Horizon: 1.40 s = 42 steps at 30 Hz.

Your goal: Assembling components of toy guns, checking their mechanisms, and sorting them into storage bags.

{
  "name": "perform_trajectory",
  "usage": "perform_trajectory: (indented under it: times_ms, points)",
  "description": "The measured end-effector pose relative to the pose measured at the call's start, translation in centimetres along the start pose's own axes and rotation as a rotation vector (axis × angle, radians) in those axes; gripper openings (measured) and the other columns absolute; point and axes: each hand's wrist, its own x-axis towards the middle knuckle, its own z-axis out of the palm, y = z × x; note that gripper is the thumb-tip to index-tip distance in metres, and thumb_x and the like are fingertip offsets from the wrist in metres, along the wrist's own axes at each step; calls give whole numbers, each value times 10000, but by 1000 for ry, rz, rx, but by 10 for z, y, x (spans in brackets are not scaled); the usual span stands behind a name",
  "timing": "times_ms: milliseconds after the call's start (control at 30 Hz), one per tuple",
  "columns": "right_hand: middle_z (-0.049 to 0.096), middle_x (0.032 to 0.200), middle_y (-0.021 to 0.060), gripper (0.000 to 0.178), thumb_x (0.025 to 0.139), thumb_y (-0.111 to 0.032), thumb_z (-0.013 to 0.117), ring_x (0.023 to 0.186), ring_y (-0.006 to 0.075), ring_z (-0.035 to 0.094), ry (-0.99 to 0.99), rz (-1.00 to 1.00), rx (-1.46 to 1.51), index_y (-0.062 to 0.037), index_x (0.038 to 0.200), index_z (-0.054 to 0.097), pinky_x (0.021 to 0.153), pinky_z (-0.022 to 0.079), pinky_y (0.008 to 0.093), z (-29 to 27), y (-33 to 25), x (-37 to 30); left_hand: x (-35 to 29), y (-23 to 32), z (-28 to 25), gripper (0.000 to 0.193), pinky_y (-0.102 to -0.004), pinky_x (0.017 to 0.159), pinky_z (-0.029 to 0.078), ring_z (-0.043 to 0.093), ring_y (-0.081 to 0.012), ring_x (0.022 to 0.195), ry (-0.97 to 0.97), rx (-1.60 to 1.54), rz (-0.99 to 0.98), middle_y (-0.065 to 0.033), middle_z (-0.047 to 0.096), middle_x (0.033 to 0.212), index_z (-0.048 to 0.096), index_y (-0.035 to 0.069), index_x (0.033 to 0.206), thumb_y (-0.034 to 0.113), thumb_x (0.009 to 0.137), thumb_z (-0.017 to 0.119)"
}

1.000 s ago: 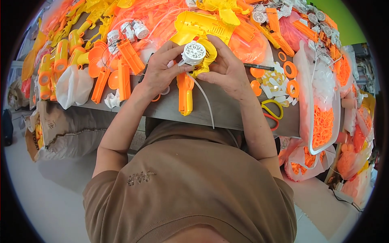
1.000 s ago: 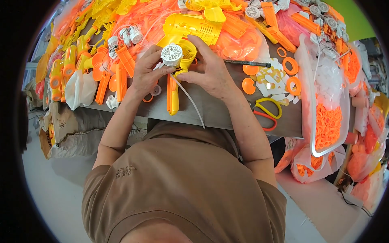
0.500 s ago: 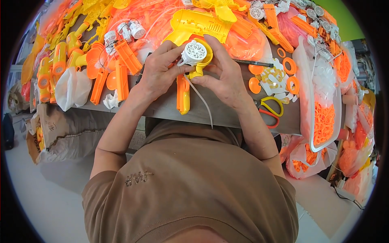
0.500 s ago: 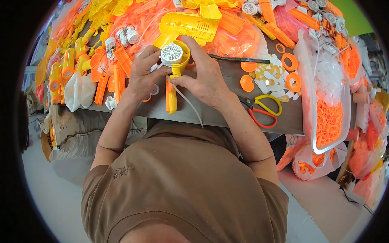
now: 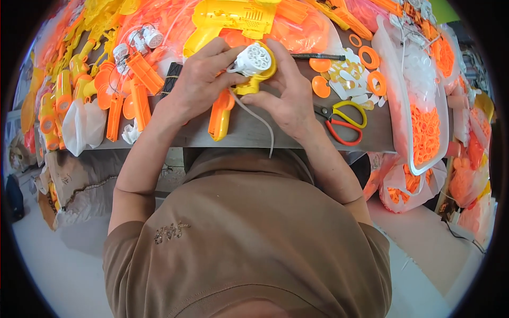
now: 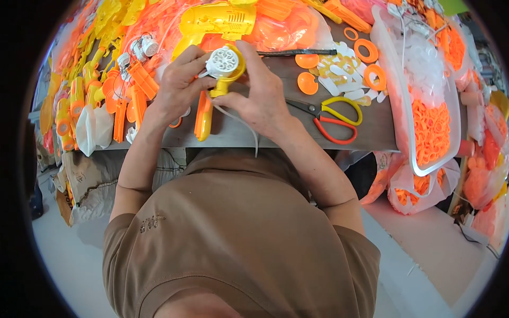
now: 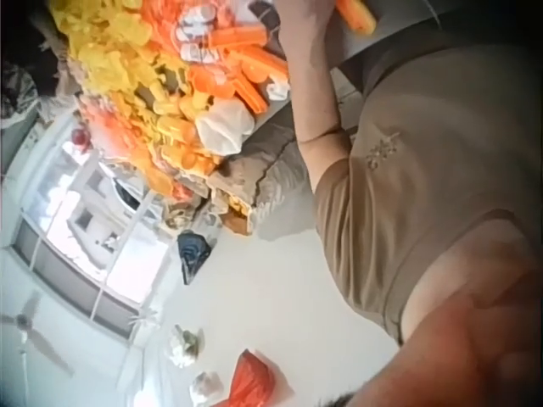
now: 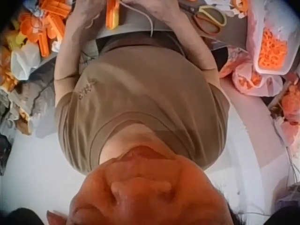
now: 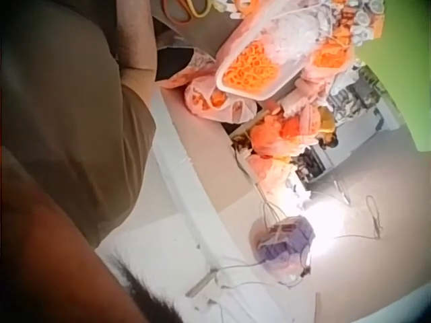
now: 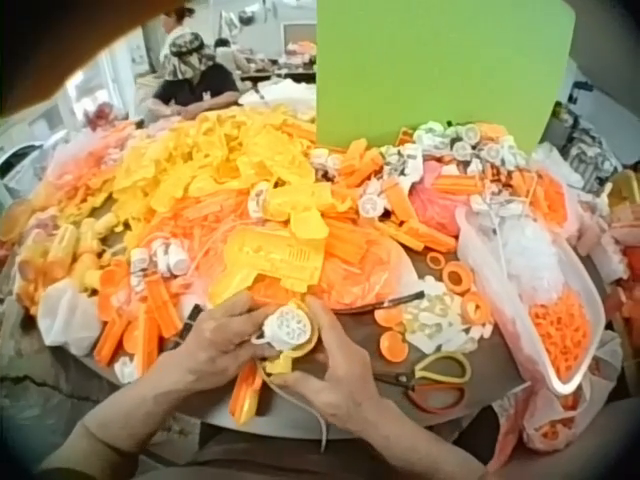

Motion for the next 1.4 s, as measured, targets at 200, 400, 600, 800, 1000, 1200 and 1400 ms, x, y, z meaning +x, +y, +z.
perform_trajectory:
  times_ms: [200,400,600,800,1000,1200,1400]
  points:
    - [459,1260,159,844,661,-10,746,1129,228,504,78,-165,7,16,1352,263,935,447,369,7,2,-2,-1,1,-2,428,-293,642,436,519,-193,723,9,-4,44,-77,505,820,587,14,1111,3,693,677]
    - [546,1149,161,804,679,-34,717,1034,190,559,4,-113,-282,-8,1353,279,872,465,325,-22,6,-7,3,9,15,399,-316,646,444,537,-235,737,55,117,67,-98,515,827,598,5,1055,52,672,701]
    - [571,1003,141,722,714,-9,668,838,180,575,-38,110,-342,-25,1340,309,743,480,309,-28,32,-9,10,0,37,325,-361,658,455,532,-267,772,26,380,132,-91,491,783,603,40,956,118,659,710]
    - [555,925,133,660,713,-19,684,805,214,568,219,-166,-607,-45,1298,380,707,474,313,-30,18,-26,-14,7,25,267,-320,671,468,562,-238,797,288,299,164,-97,575,901,616,20,940,88,697,703]
    - [555,978,147,391,775,-8,588,891,292,547,126,-42,-1061,-36,1155,497,778,454,356,-85,-18,-89,-93,55,32,201,-245,589,474,565,-76,681,-343,-773,-667,-52,630,794,623,-30,970,141,868,590]
    - [498,1069,177,415,759,30,516,1025,331,484,-120,-5,-1336,-15,1165,444,839,411,402,-103,-5,-100,-96,50,93,387,-244,628,500,580,-119,750,-529,-1048,-879,-119,614,969,537,-72,1129,235,894,559]
    - [482,991,187,441,719,52,506,898,358,505,-149,55,-1159,-15,1144,410,800,425,413,-103,-13,-110,-102,57,112,272,-317,672,535,603,-182,847,-344,-1501,-985,-140,585,1051,550,-42,1054,190,936,471]
